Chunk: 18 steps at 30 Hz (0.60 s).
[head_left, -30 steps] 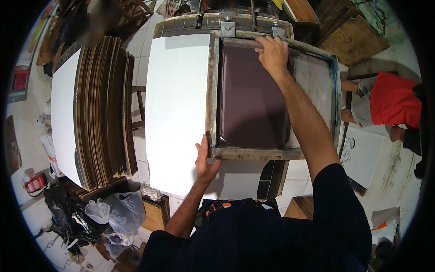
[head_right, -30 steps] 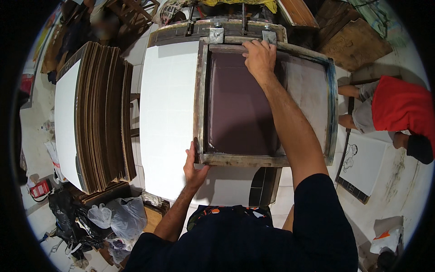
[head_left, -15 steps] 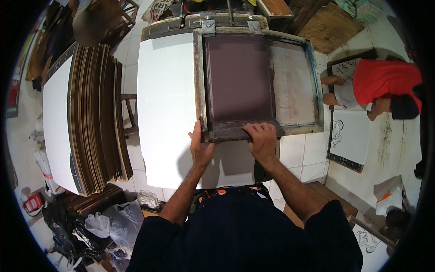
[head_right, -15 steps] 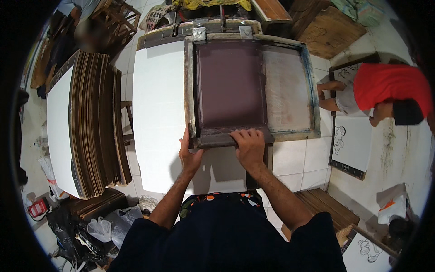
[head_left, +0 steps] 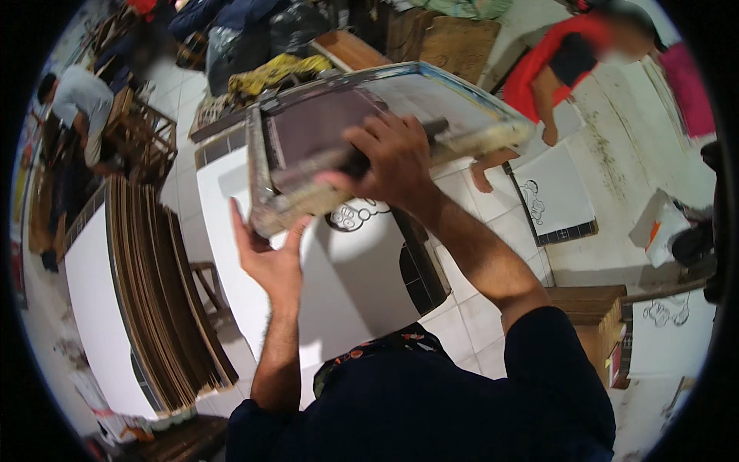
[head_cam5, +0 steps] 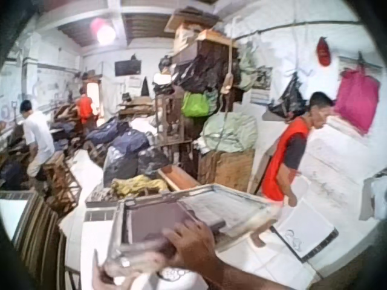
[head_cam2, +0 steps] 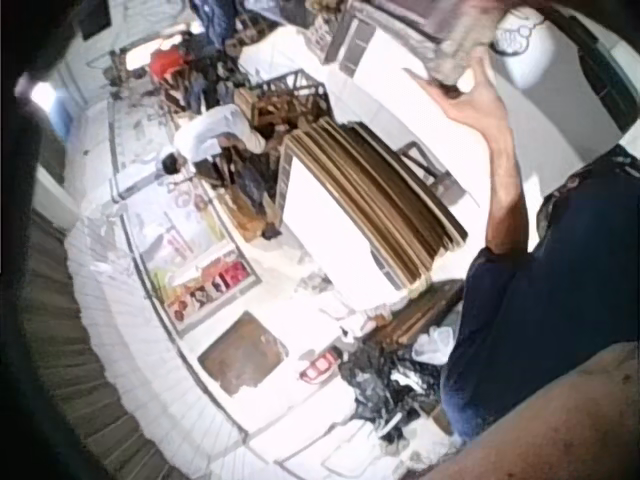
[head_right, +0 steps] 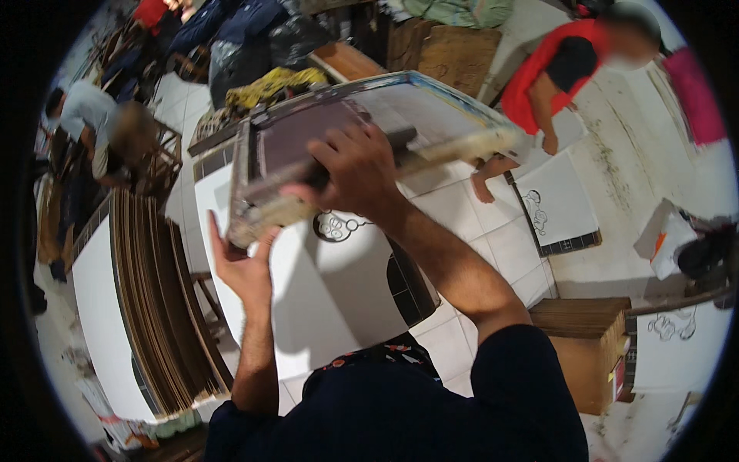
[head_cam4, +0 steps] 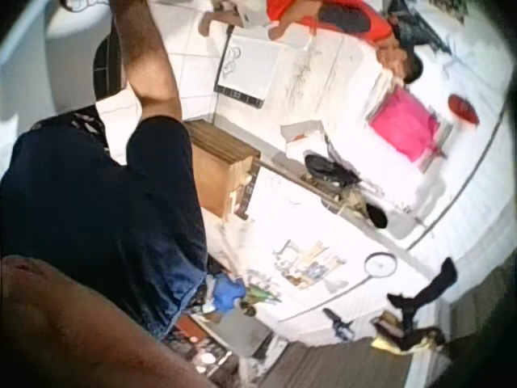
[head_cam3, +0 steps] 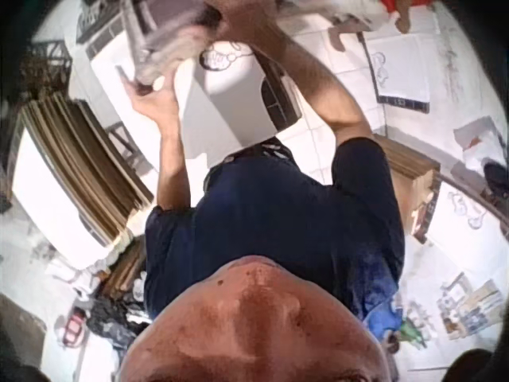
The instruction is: The person performs manual screen printing on white cardboard sheets. They place a sheet on a table, align a screen frame, use a squeegee to pull ink across the screen, lift the frame to reveal a printed cartoon character, and move the finished sheet aside. The process is repeated for multiple sheets.
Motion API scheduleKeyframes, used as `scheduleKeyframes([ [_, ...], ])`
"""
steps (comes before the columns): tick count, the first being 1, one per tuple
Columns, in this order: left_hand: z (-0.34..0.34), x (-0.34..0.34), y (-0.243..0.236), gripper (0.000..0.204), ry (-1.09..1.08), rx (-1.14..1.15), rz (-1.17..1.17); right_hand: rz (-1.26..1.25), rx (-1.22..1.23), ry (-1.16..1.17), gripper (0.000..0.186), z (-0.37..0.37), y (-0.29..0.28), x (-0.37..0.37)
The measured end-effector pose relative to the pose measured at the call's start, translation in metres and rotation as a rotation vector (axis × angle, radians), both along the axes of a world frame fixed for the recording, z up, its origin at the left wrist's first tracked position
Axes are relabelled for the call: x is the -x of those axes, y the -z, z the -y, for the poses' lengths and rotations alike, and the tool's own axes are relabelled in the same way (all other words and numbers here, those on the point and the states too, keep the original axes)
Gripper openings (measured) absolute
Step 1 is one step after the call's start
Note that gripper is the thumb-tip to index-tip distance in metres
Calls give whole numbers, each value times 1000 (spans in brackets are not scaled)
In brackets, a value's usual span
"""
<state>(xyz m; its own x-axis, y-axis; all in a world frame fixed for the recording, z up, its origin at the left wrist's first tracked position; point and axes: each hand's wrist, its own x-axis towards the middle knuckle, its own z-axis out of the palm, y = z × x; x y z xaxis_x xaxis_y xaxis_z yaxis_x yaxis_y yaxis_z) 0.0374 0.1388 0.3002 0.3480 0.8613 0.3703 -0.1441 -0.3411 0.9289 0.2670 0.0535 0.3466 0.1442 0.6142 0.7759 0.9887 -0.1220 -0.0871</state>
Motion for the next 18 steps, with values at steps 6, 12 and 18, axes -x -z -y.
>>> scheduleKeyframes([
  [6, -50, -39, -17, 73, -110, 12, 178, -9, 77, 99, 80, -75, -120, -51],
  [12, 16, -135, 33, 94, 851, 179, -642, -154, 283, 182, 106, -115, -188, -74],
  [18, 47, -243, -19, 99, 1108, 229, -587, -225, 363, 188, 110, -122, -202, -77],
])
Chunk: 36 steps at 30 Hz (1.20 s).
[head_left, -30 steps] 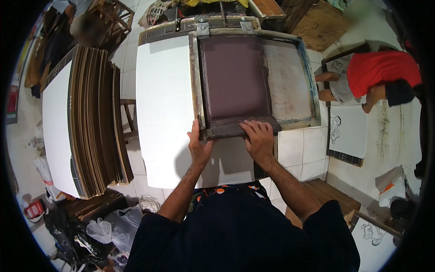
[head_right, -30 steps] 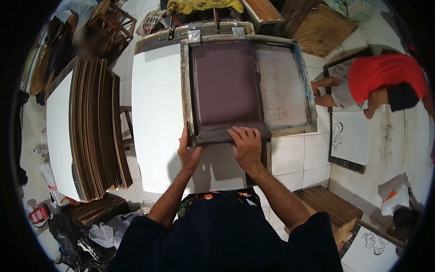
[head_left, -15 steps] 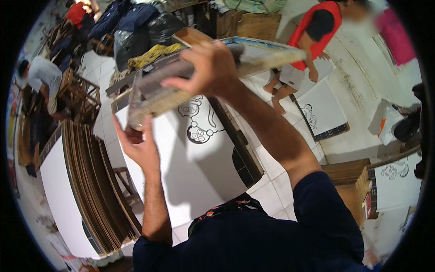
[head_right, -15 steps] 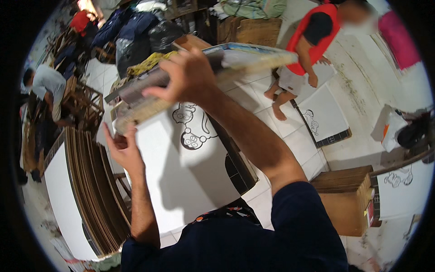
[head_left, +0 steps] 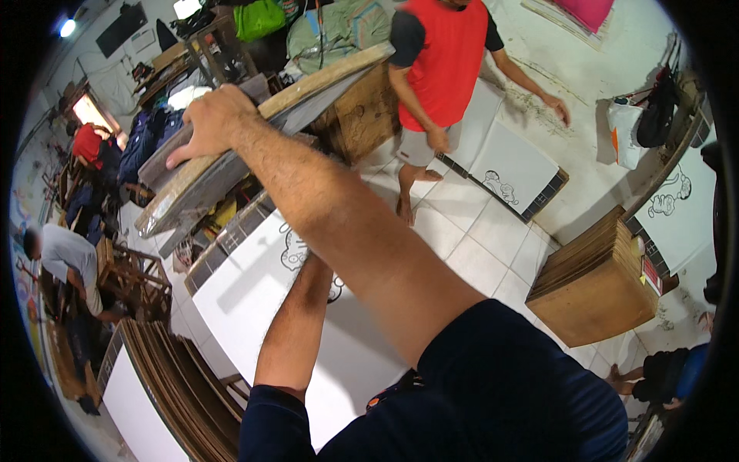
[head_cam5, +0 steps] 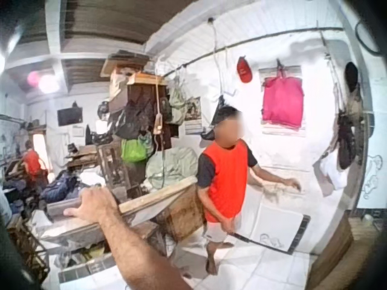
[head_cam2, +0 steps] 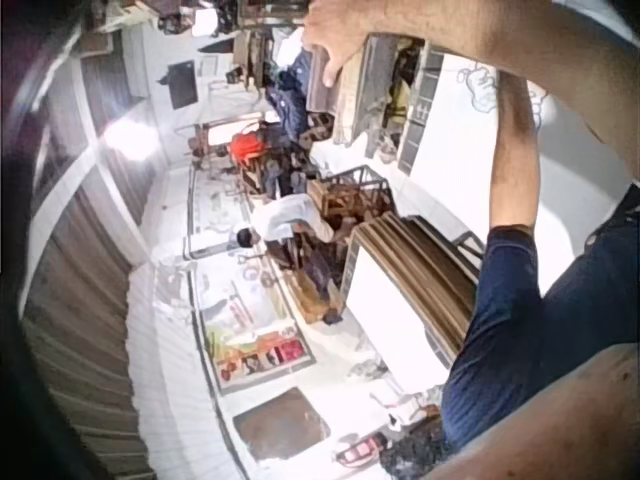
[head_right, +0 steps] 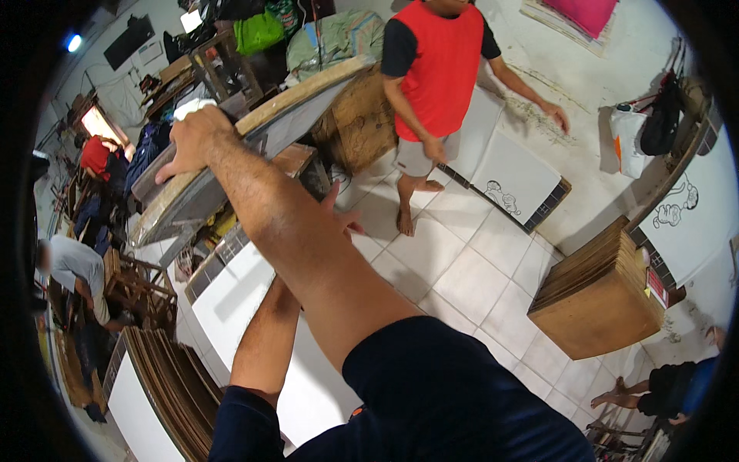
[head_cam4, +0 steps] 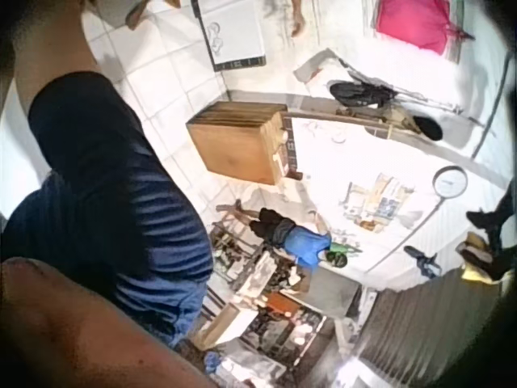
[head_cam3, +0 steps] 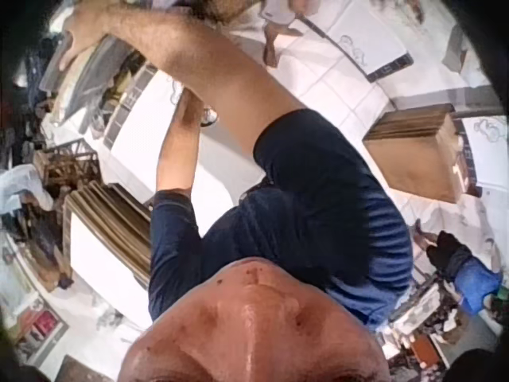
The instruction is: The person performs manual screen printing on white cardboard sheets. They place a sheet on a table, align a screen frame, use a squeegee to pull ink across the screen, lift the frame to reveal a printed cartoon character, and move the finished sheet aside. The process is repeated for multiple sheets.
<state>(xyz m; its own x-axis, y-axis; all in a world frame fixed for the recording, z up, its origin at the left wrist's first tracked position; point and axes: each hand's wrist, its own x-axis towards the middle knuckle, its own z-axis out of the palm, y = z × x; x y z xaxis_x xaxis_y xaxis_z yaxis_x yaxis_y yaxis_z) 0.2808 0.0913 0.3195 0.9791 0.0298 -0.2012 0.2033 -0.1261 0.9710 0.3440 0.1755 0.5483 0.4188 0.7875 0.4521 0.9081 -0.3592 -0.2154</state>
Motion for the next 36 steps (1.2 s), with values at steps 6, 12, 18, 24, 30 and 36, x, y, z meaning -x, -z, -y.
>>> scheduleKeyframes([
  [6, 10, -34, -35, 110, 77, -79, 19, -23, -33, -13, 102, 2, 6, 1],
  [12, -1, -9, -21, 99, 18, -74, 122, -24, -62, -26, 102, -2, 3, -2],
  [18, -41, 105, 54, 72, -116, 30, -81, 45, -38, -14, 106, -2, 0, -1],
  [24, -63, 319, 152, 58, -560, -37, -272, 62, 4, 14, 108, -3, -2, 1],
  [30, -48, 510, 200, 42, -1147, -98, -260, 151, -28, 72, 114, -16, 2, -12],
  [36, 14, 520, 217, 40, -1220, 66, -308, 182, -87, 57, 115, -19, -1, -10],
])
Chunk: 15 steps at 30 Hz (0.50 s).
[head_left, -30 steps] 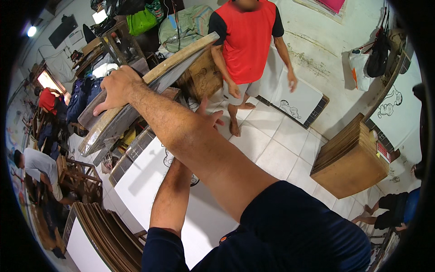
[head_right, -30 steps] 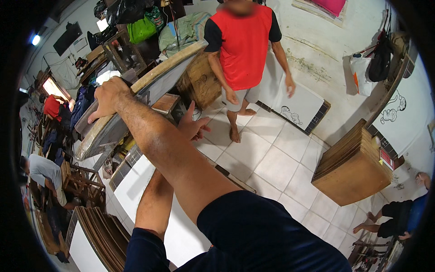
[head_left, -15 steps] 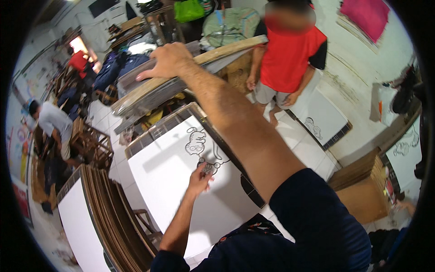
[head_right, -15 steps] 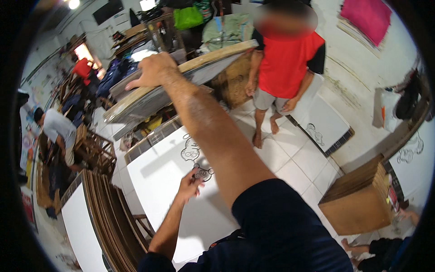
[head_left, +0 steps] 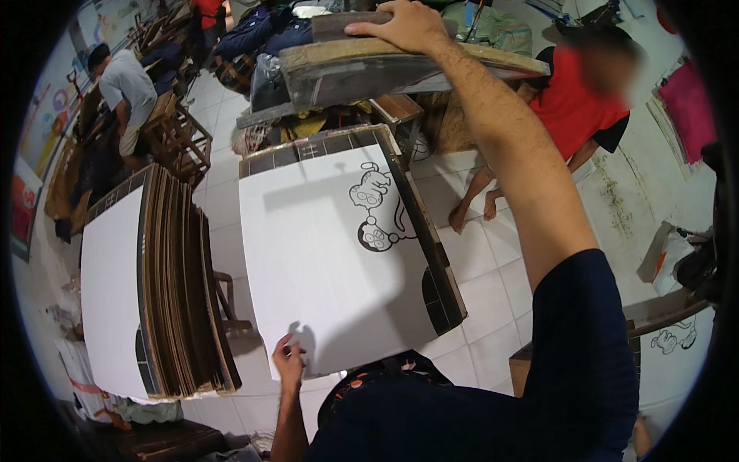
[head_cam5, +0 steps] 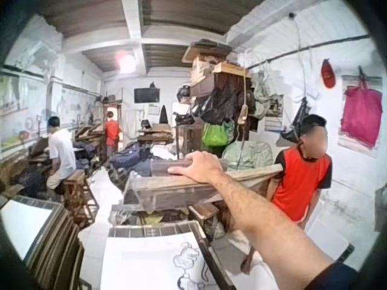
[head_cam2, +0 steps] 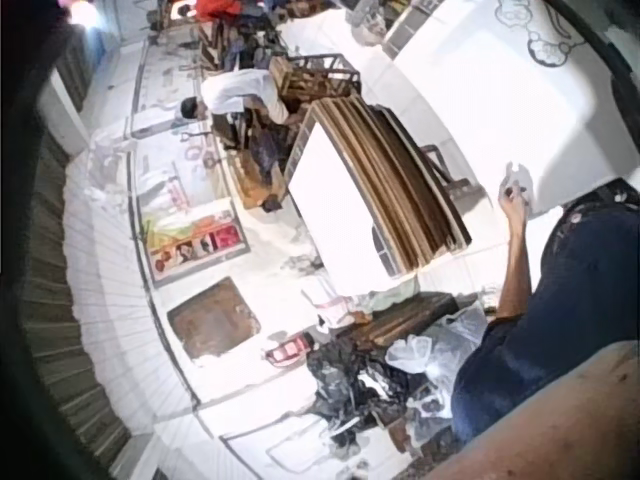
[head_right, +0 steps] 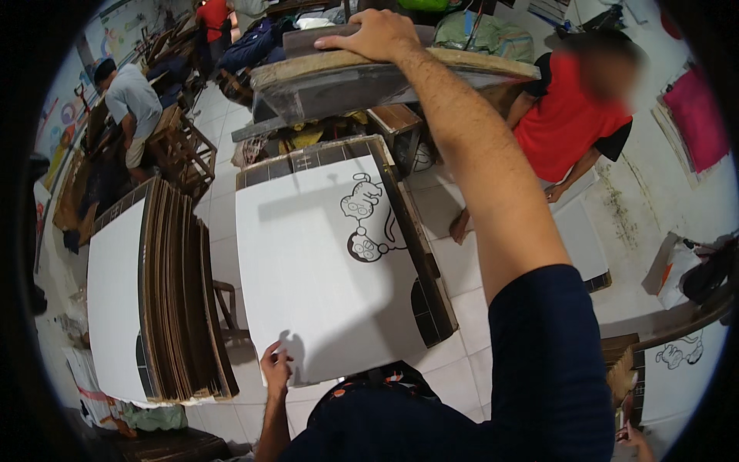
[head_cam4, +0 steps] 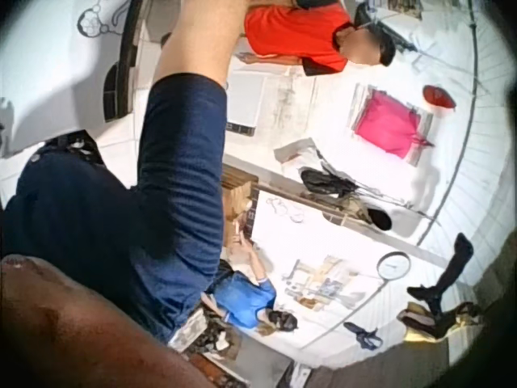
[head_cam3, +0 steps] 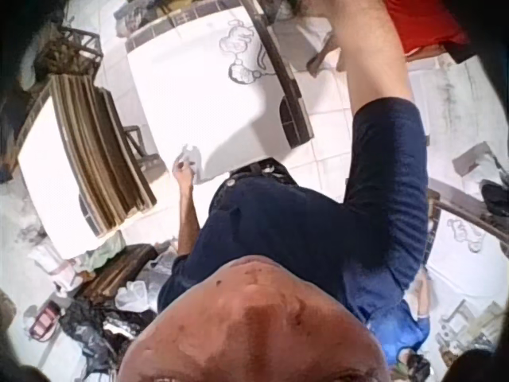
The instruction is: The person performs manual screen printing on white cardboard sheets. They place a sheet on a table, align a screen frame, use a squeegee to pull ink across the screen, lift the frame to reveal a printed cartoon character, and move the finished sheet aside. The process is repeated for multiple sheets.
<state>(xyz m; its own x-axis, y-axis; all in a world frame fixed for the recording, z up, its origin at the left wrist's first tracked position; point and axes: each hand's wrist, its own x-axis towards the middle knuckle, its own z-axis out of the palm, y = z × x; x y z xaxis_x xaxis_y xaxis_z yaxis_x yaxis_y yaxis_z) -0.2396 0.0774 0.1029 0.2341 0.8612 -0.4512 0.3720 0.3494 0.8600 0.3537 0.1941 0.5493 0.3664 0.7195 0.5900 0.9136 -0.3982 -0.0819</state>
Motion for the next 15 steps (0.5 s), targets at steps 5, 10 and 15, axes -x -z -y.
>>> scheduleKeyframes([
  [5, 18, -147, -37, 69, 704, 70, 136, -134, 52, -29, 90, 13, -15, 12],
  [10, -3, -338, -144, 104, 1172, -41, 341, -67, 6, -30, 94, 6, 1, 1],
  [15, -19, -424, -220, 106, 1086, 33, 421, 2, 18, 16, 110, 2, 19, -11],
])
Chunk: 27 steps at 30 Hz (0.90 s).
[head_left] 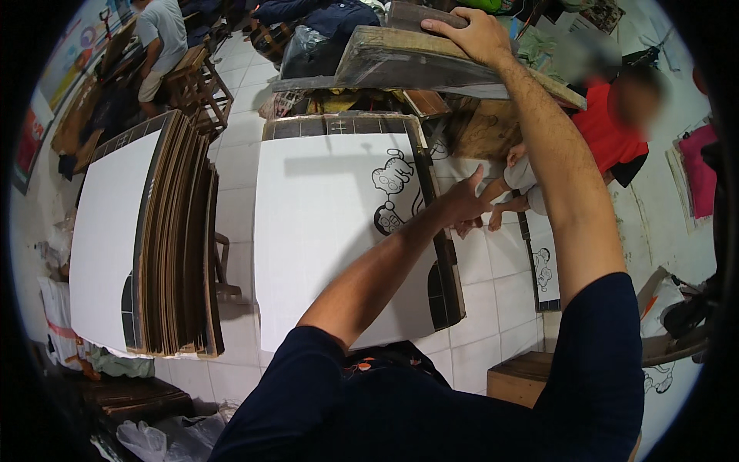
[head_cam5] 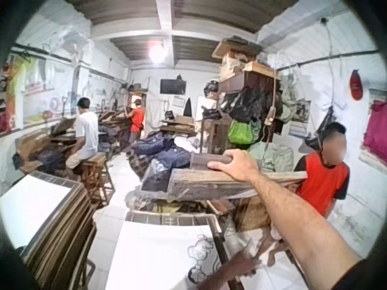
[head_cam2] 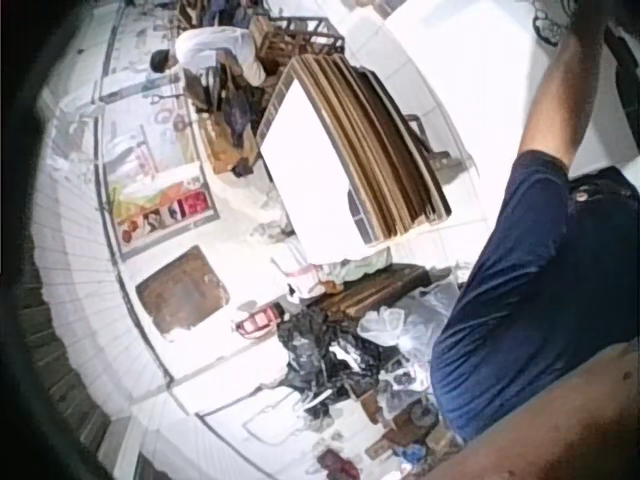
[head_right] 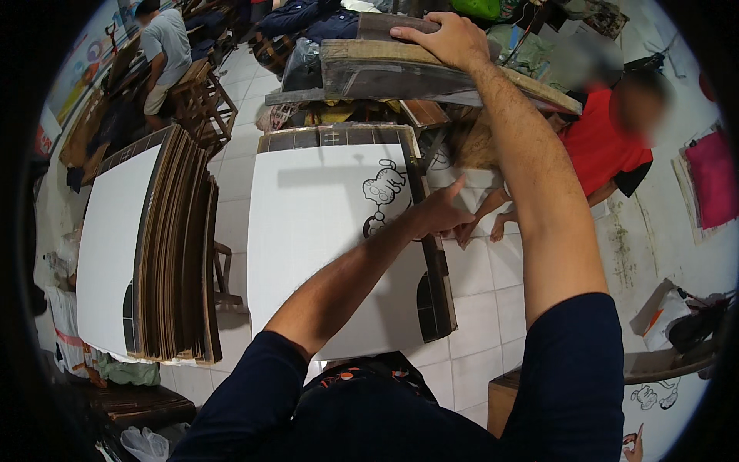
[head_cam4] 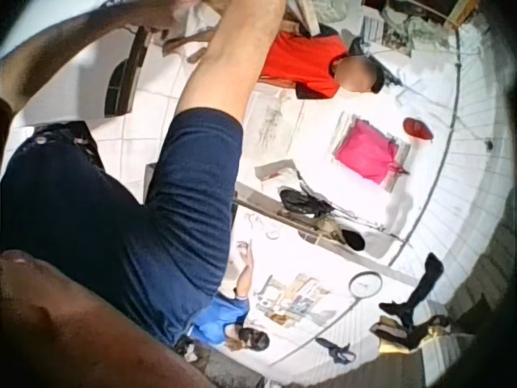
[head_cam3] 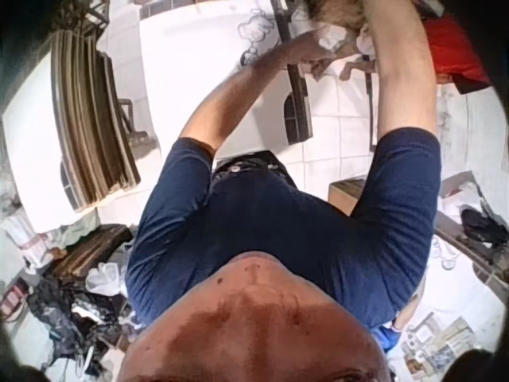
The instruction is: The person performs manual screen printing on white cardboard sheets. They place a sheet on a table, align a screen frame, use a squeegee to pull ink across the screen, lift the frame to reveal a printed cartoon character, and move the finished sheet aside. The process is repeated for multiple sheets.
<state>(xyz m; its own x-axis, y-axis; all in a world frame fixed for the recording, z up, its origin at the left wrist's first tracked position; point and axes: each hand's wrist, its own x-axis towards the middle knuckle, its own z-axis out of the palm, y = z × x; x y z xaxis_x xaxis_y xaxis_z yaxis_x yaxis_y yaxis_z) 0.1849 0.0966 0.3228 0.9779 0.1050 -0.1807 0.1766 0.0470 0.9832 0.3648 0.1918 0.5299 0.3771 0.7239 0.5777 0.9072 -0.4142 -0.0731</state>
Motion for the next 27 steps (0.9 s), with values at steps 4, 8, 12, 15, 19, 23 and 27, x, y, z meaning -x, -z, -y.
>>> scheduleKeyframes([
  [4, -3, -11, -14, 102, -13, -34, 39, -34, 56, -22, 110, 13, -5, 14],
  [8, 5, 8, 12, 90, -10, -30, 7, -134, -42, -86, 79, 26, -17, 34],
  [12, 5, 74, 91, 61, -125, -21, 50, -109, -28, -76, 80, 23, -26, 41],
  [15, -6, 153, 169, 45, -437, -397, 102, -136, -20, -69, 83, 21, -29, 39],
  [19, -17, 289, 239, 39, -755, -1053, -199, -152, -20, -79, 87, 18, -33, 35],
  [23, -1, 381, 258, 47, -810, -1226, -499, -136, 3, -67, 88, 12, -36, 31],
  [27, 13, 398, 266, 55, -812, -1313, -517, -141, 3, -62, 88, 8, -37, 27],
])
